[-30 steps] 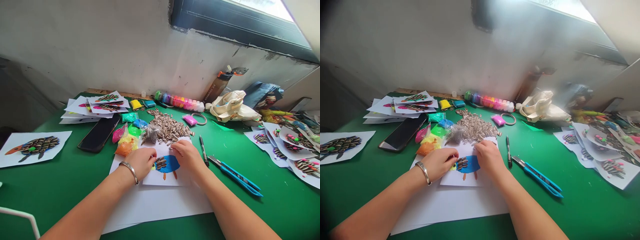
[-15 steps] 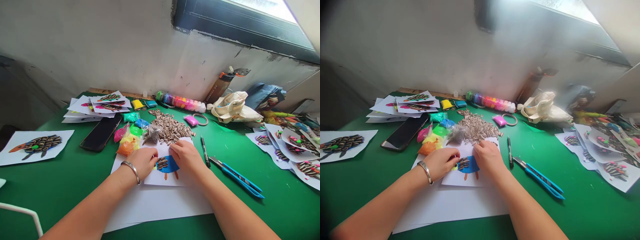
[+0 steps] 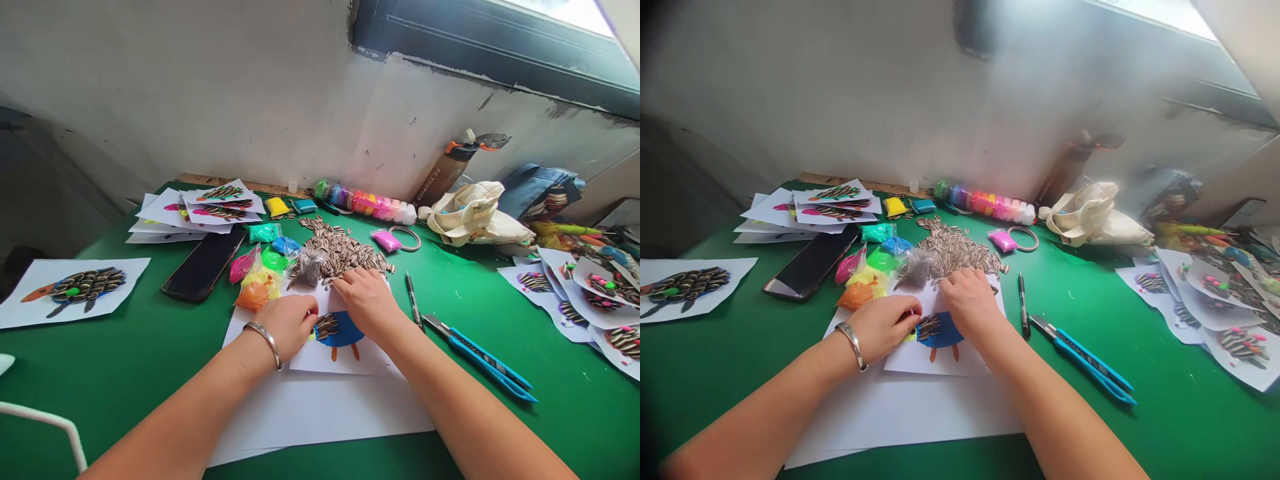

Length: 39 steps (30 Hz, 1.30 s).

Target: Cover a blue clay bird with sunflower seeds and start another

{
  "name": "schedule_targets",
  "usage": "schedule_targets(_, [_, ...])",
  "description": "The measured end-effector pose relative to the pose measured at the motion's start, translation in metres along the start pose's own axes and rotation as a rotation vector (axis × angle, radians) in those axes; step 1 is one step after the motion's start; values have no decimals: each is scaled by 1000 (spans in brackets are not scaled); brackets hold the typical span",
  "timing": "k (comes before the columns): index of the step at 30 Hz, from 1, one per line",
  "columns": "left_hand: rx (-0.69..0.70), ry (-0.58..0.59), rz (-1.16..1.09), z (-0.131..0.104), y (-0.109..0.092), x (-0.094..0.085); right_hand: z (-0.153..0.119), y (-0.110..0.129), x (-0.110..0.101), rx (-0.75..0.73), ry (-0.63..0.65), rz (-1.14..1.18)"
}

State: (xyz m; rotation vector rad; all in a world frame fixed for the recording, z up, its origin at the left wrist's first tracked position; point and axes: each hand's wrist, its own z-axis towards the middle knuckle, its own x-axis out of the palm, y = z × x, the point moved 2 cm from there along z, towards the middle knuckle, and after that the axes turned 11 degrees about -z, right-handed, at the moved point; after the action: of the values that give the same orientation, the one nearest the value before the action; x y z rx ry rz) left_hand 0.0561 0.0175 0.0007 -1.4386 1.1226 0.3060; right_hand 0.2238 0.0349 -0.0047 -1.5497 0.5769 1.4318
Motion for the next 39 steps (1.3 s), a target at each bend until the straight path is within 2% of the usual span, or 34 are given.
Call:
schedule_targets(7, [-8,6,9,1,-1,1,8,2,6,-9,-2,11])
schedule_targets(10, [-15,7,6,2,-1,1,1,-1,-1,81,-36,110])
schedule_targets(13, [-10,1,2,2,-1,1,-22,-5,-16,223,-101,382])
schedule_targets(16, [-8,-5,4,1,-1,1,-48,-1,-25,302,-15,720])
schedule_targets(19, [-6,-4,2,2,-1,2,-63,8,-23,271,114,994])
schedule_targets(23, [0,-10,8,3,0,3,-63,16,-19,254,168,1186])
schedule_targets(29, [-12,-15,6,2,1,3,-58,16,-17,179,204,1164])
schedule_targets(39, [-10,-23,-2,2,2,5,-59,21,-13,80,13,897])
